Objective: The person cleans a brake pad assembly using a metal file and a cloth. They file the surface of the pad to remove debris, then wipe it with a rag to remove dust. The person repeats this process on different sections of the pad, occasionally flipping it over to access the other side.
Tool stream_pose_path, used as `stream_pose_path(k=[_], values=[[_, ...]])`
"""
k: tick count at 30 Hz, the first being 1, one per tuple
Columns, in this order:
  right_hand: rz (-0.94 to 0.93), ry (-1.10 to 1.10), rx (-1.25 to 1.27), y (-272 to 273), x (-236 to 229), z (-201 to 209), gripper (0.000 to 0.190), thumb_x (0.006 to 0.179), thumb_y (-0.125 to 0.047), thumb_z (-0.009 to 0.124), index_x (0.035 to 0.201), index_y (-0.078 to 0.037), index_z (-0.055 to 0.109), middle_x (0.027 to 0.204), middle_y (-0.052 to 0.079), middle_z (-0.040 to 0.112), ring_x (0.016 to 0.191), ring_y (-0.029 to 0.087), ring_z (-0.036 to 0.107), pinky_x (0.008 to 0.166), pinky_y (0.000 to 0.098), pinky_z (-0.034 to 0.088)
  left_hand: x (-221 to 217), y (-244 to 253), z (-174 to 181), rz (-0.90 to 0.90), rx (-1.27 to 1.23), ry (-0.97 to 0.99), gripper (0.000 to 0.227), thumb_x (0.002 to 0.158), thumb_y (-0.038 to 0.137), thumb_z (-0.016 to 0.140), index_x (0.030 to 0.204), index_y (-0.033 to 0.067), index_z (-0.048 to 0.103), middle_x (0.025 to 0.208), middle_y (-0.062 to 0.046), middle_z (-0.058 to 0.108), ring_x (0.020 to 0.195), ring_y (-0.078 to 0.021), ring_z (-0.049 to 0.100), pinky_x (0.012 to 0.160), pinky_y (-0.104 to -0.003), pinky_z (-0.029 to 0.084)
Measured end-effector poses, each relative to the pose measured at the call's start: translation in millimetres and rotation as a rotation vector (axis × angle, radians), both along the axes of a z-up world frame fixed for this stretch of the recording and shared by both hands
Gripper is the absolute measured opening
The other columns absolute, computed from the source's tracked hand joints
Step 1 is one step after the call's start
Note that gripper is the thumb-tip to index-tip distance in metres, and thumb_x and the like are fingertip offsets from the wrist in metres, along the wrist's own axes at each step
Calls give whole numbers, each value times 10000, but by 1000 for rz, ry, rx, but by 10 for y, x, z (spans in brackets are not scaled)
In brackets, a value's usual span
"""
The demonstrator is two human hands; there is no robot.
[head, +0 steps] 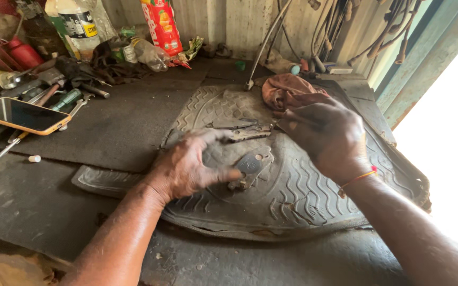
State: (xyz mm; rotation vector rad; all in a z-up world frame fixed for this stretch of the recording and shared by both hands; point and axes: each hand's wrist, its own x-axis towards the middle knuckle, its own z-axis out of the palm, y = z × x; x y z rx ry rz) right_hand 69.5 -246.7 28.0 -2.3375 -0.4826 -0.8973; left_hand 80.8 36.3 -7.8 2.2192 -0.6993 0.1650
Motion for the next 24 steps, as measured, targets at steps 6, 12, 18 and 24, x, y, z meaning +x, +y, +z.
stream_pose_path(k=[6, 12, 18, 24], values=[[-35, -55, -212, 107, 14, -173, 222, 891, -281, 755, 1049, -142, 825, 1053, 150, 724, 1005, 331, 676, 865, 451, 531, -51, -152, -54, -99, 256, -186, 869, 550, 690, 867, 1191, 117, 741, 1299, -74, 673, 1291, -289, 560, 1101, -404, 423], [161, -21, -375, 206, 105, -238, 153, 826, -234, 753, 907, -112, 797, 905, 122, 700, 909, 348, 664, 796, 474, 522, -109, -229, -10, -41, 303, -218, 747, 622, 581, 874, 1187, 112, 736, 1266, -92, 676, 1217, -303, 571, 1052, -416, 436], [411, 98, -425, 322, -14, -186, 166, 822, -204, 737, 966, -146, 796, 888, 95, 675, 929, 328, 648, 787, 466, 509, -89, -118, 26, 1, 227, -310, 373, 732, 215, 754, 1095, 133, 777, 1157, -58, 750, 1159, -281, 643, 999, -395, 502], [301, 45, -511, 286, -35, -163, 219, 769, -131, 698, 942, -187, 821, 871, 71, 687, 978, 312, 655, 789, 516, 470, -84, -77, -56, 22, 204, -311, 332, 769, 207, 744, 1092, 137, 775, 1178, -51, 753, 1150, -294, 655, 980, -408, 502]])
